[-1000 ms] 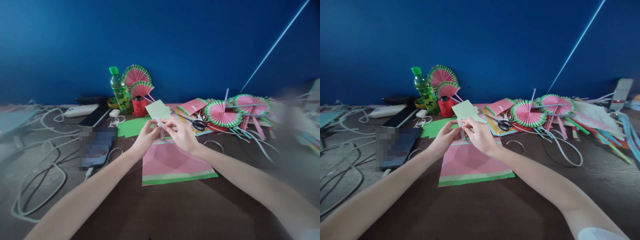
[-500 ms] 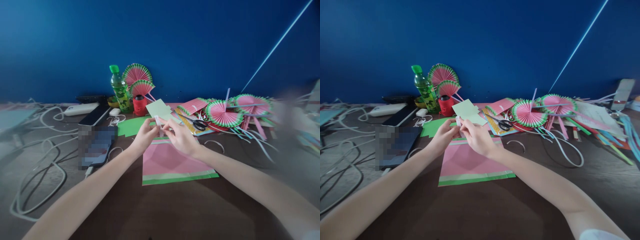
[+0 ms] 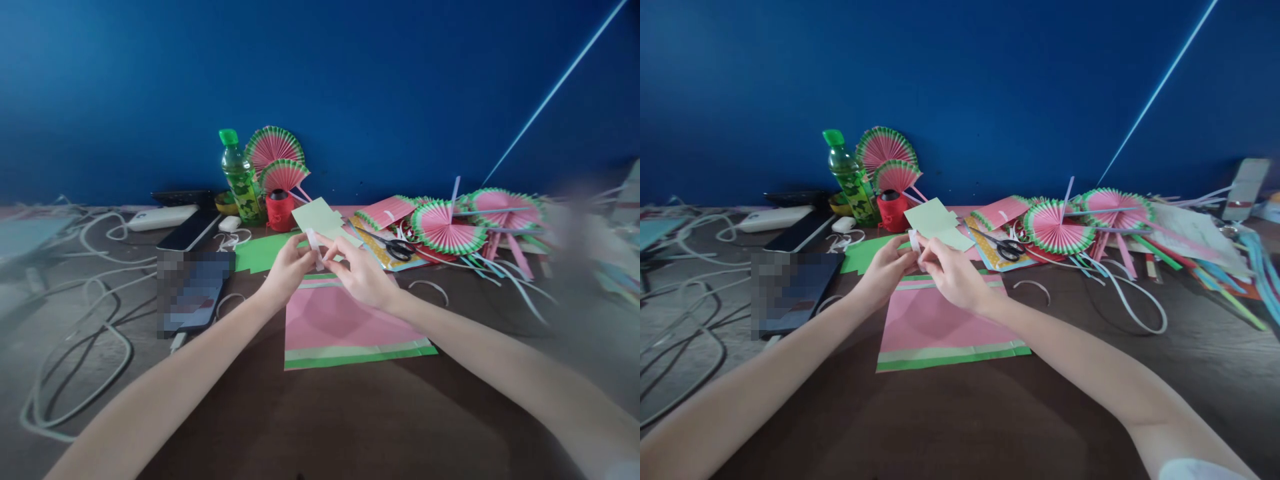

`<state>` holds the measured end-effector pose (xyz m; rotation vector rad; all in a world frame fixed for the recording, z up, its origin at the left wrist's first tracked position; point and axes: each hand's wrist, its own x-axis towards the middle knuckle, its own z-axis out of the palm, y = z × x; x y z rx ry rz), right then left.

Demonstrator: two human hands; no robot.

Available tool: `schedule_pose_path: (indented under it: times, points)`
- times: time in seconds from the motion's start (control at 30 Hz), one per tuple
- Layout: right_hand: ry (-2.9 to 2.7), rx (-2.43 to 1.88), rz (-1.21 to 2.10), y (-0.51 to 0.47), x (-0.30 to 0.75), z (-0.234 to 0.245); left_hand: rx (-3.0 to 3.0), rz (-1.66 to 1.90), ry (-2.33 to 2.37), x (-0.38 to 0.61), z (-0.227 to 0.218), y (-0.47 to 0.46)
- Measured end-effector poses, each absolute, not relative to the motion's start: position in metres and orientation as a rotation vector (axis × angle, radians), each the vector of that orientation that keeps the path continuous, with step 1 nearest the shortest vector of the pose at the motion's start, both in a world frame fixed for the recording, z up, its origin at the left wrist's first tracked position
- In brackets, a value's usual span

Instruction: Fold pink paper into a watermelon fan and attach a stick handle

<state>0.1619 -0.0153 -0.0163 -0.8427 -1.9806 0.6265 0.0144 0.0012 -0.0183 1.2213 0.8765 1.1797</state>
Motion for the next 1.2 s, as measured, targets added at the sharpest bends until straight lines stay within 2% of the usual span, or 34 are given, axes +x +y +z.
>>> schedule_pose_path:
  times: [0.17, 0.33, 0.63, 1.2]
  points:
    - [-1.954, -0.807, 0.67, -0.016, 0.161, -0.014, 1.21, 1.178, 0.848, 0.01, -0.02, 0.008]
    - [-1.929, -0.82, 0.512, -0.014, 0.163, -0.013, 1.258, 1.11, 0.749, 0.011, -0.022, 0.008]
    - [-1.936, -0.794, 0.431, -0.014, 0.162, -0.018, 1.343, 1.157, 0.782, 0.012, -0.02, 0.005]
    - [-1.675, -0.835, 0.711, -0.003, 0.171, -0.005, 1.456, 1.028, 0.825, 0.015, -0.016, -0.001]
